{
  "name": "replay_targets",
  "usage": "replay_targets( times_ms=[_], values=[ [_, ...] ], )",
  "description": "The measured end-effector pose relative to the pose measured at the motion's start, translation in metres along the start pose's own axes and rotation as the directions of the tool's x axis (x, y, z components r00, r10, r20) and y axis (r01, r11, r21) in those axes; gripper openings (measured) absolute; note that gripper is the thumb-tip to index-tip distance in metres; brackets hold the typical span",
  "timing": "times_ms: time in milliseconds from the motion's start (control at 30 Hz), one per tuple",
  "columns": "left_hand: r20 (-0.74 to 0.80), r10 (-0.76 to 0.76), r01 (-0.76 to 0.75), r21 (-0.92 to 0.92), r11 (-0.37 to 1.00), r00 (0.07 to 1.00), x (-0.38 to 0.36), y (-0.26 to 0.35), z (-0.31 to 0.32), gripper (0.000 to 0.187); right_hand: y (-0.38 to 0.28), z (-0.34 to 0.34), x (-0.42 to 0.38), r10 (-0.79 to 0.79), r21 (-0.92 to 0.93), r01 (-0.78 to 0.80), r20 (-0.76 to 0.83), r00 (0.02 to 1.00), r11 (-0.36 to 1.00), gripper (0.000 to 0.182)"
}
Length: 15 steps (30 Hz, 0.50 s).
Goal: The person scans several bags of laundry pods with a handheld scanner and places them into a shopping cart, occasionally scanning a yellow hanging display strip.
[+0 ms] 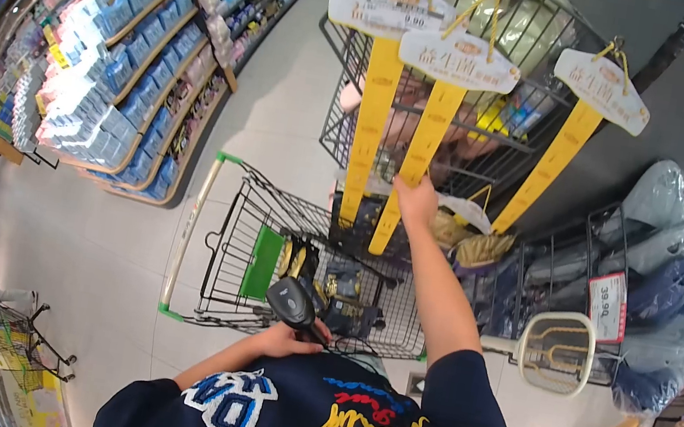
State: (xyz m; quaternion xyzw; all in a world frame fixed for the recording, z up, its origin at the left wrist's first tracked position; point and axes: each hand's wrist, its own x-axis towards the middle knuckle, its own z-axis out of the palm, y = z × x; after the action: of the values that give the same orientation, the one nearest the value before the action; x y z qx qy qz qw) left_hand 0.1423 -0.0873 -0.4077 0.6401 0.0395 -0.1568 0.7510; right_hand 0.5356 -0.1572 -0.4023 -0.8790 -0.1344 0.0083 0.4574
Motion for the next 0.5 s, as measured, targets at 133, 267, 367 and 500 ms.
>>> replay_targets(
  times_ms=[133, 267, 367, 500],
  values=[
    [-0.020, -0.029, 0.028, -0.020, 0.999, 0.999, 0.003, -0.001, 0.003, 0.027, -0.014, -0.014, -0.001, 0.038, 0.011, -0.038, 0.021, 0.999, 0.999, 0.039],
    [-0.030, -0.042, 0.043, 0.010, 0.999, 0.999, 0.009, 0.005, 0.004, 0.028, 0.006, -0.011, 0.024, -0.056, 0.158, 0.060, -0.030, 0.998, 0.986, 0.032],
    [-0.035, -0.054, 0.055, 0.019, 0.998, 0.998, 0.012, -0.003, 0.007, 0.028, 0.010, -0.013, 0.038, -0.118, 0.208, 0.136, -0.097, 0.988, 0.969, 0.031],
    [-0.049, -0.076, 0.078, 0.033, 0.996, 0.996, 0.012, 0.005, 0.013, 0.028, -0.004, -0.024, 0.043, -0.126, 0.269, 0.143, -0.081, 0.989, 0.953, 0.033]
  ],
)
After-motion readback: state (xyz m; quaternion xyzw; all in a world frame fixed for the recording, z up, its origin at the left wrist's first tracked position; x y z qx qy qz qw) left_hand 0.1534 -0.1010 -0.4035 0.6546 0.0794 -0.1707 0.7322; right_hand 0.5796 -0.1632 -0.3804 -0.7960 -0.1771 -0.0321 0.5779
